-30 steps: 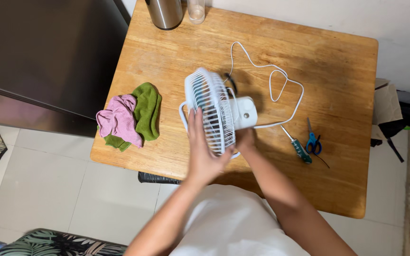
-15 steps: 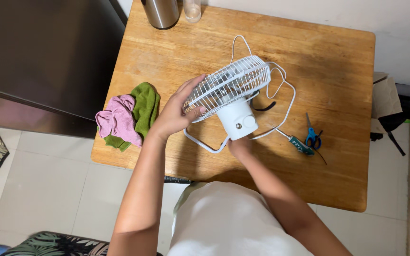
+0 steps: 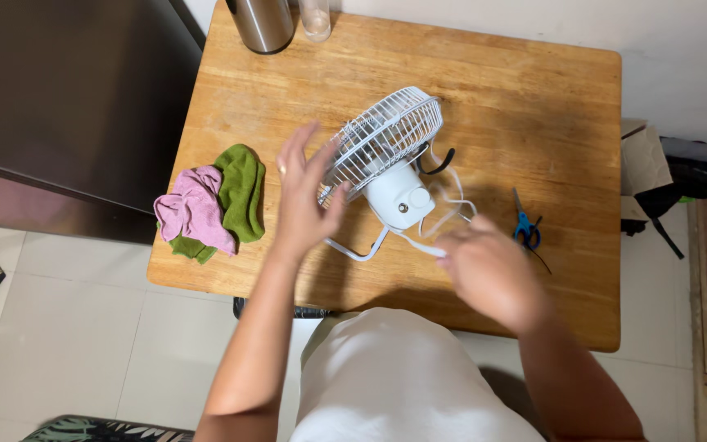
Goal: The person assembles a small white table fan on a wooden table. They attach the fan blades to the motor hub, secure them with a screwdriver, then attach the front and rear wire cages. Finally, they wrap the power cord around the fan base.
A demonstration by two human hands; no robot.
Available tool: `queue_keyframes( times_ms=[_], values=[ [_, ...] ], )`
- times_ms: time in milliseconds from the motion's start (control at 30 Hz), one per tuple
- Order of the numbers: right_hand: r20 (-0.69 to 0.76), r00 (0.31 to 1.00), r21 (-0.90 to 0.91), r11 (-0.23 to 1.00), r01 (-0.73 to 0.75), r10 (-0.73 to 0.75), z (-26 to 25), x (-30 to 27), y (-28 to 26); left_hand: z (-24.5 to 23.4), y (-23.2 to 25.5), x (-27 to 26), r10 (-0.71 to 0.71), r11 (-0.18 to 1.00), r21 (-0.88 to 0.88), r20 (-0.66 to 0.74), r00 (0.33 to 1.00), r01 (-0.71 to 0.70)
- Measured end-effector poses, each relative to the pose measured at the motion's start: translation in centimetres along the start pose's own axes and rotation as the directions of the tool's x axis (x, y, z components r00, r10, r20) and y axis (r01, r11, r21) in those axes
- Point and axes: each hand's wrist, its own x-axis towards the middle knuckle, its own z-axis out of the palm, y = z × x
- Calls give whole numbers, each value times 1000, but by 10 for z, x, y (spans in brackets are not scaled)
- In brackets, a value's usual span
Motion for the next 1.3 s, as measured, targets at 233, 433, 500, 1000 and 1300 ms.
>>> queue_keyframes(
  times_ms=[233, 433, 500, 1000, 1300],
  values=[
    [-78, 988, 454, 887, -83, 132, -38, 30, 13, 52, 48, -20, 52, 739, -622, 434, 900, 257],
    [-43, 993, 859, 511, -21, 113, -22, 73, 30, 92, 31, -20, -57, 421, -711, 599, 799, 563],
    [-16, 979, 902, 426, -73, 203, -9, 84, 32, 99, 25, -21, -74, 348, -728, 607, 791, 591],
    [249, 710, 709, 375, -596, 658, 136, 108, 162, 105, 23, -17, -30, 189, -771, 614, 789, 608],
    [-9, 934, 545, 785, -294, 356, 170, 52, 161, 100, 27, -13, -109, 380, -685, 635, 765, 622]
  ],
)
